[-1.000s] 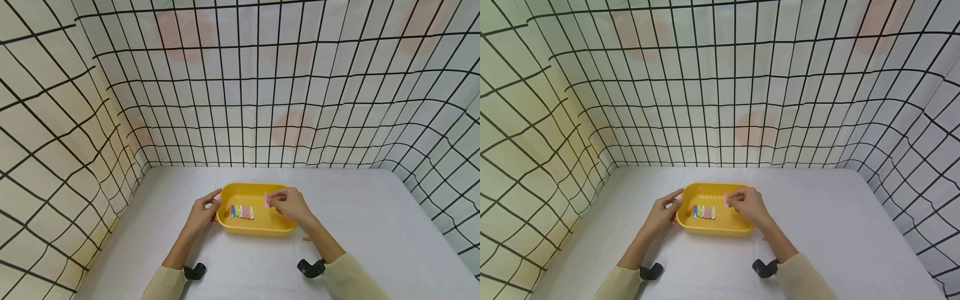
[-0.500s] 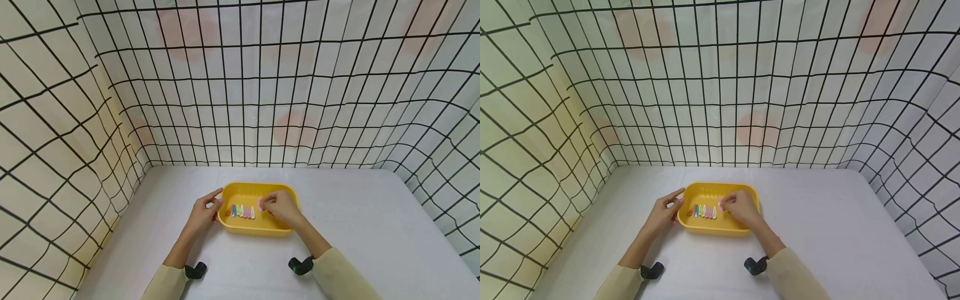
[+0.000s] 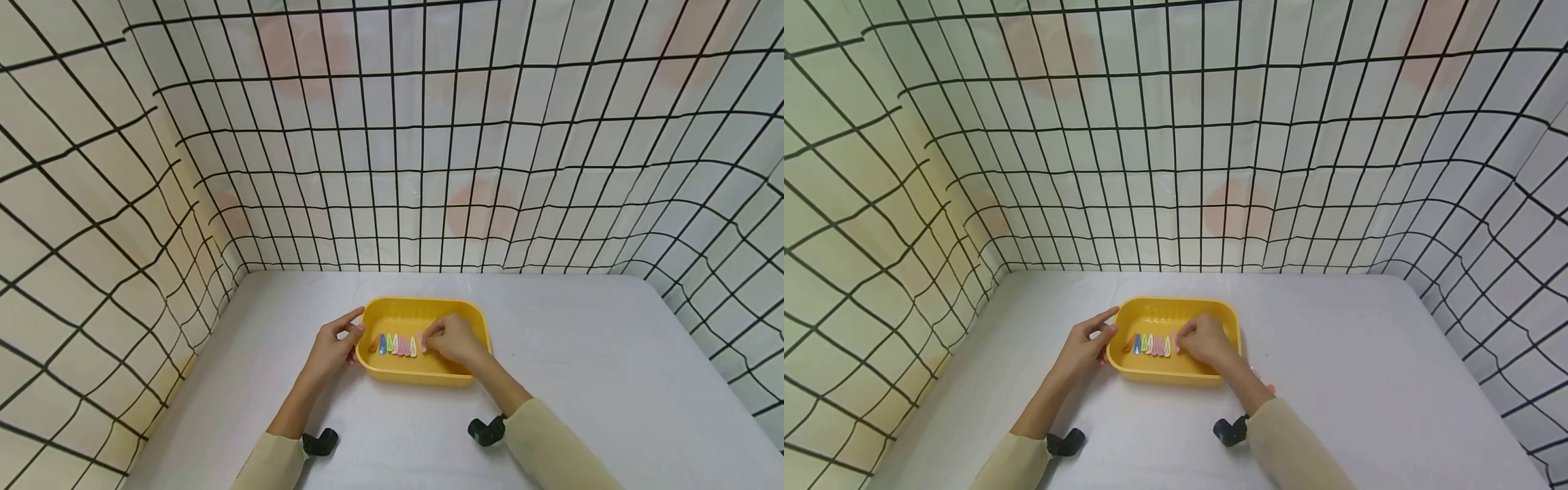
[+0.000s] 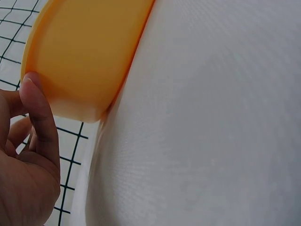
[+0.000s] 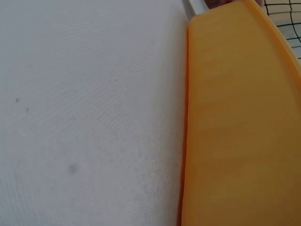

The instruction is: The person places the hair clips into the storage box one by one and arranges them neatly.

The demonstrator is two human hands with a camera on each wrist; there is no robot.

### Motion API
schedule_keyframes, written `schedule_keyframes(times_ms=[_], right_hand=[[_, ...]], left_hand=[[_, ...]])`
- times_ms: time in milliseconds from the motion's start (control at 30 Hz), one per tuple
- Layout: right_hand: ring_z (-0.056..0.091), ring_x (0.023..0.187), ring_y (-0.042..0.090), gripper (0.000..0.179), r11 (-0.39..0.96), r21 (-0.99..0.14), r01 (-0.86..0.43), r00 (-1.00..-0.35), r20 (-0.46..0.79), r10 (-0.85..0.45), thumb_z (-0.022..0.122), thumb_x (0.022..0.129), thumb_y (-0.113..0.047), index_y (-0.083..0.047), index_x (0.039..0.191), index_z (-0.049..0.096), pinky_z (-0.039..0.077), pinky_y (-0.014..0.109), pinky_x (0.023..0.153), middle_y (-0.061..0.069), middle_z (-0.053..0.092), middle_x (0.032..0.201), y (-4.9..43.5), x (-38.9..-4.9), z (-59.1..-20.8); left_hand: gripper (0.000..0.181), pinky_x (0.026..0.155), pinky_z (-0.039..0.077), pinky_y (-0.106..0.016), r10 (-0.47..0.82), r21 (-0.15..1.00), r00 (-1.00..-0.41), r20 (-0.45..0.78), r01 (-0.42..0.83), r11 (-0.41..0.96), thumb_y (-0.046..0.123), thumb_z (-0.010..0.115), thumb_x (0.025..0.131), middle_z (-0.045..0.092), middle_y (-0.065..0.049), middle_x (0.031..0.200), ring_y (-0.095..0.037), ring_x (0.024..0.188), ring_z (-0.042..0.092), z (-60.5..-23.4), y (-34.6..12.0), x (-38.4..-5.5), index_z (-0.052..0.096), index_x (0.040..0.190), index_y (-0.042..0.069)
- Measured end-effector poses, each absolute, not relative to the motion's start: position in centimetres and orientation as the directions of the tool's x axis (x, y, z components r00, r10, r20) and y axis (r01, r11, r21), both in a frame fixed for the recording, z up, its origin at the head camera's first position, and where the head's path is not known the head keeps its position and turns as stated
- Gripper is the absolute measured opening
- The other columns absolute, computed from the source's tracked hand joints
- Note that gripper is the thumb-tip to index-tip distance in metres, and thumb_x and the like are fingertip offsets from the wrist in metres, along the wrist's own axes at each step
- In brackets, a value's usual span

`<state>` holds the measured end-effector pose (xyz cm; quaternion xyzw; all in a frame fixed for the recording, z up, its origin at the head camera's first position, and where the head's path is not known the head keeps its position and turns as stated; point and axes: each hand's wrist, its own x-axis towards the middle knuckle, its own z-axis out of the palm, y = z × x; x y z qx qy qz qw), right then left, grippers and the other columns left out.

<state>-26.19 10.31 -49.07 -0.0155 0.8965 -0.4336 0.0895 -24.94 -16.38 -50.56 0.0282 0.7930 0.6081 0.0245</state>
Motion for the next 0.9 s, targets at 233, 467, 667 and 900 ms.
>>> schedule_keyframes(times_ms=[233,467,667,900], right_hand=[[0.058,0.06,0.016,0.005,0.638,-0.766,0.078,-0.971,-0.202,-0.124,0.077,0.089,-0.011,-0.007,0.09,0.079,0.044,0.021,0.053,0.005,0.067,0.071,10.08,-25.89,-48.96],[0.06,0.053,0.017,0.006,0.613,-0.784,0.098,-0.965,-0.226,-0.134,0.076,0.09,-0.011,-0.006,0.089,0.077,0.048,0.019,0.049,0.008,0.068,0.066,9.92,-25.7,-48.95],[0.059,0.051,0.017,0.007,0.611,-0.783,0.116,-0.96,-0.245,-0.133,0.076,0.091,-0.012,-0.006,0.09,0.075,0.049,0.019,0.048,0.009,0.068,0.065,9.88,-25.72,-48.95],[0.058,0.05,0.017,0.009,0.599,-0.788,0.145,-0.953,-0.274,-0.13,0.076,0.092,-0.014,-0.006,0.094,0.073,0.051,0.02,0.049,0.009,0.067,0.066,9.81,-25.72,-48.91]], left_hand=[[0.044,0.048,0.055,-0.024,0.066,0.966,-0.998,-0.016,0.001,0.258,0.021,0.067,0.101,0.062,-0.018,0.099,-0.016,0.048,0.054,-50.53,-16.31,-24.97,0.062,0.144,0.024],[0.043,0.048,0.054,-0.023,0.065,0.965,-0.998,-0.016,0.002,0.261,0.021,0.067,0.101,0.062,-0.017,0.099,-0.016,0.047,0.054,-50.53,-16.29,-24.91,0.062,0.144,0.024],[0.044,0.048,0.055,-0.024,0.065,0.964,-0.998,-0.016,0.002,0.265,0.021,0.067,0.101,0.062,-0.018,0.099,-0.016,0.047,0.054,-50.6,-16.32,-24.89,0.062,0.145,0.024],[0.044,0.047,0.055,-0.024,0.068,0.962,-0.998,-0.006,0.012,0.271,0.022,0.067,0.101,0.063,-0.018,0.099,-0.017,0.047,0.055,-50.6,-16.36,-24.92,0.062,0.144,0.025]])
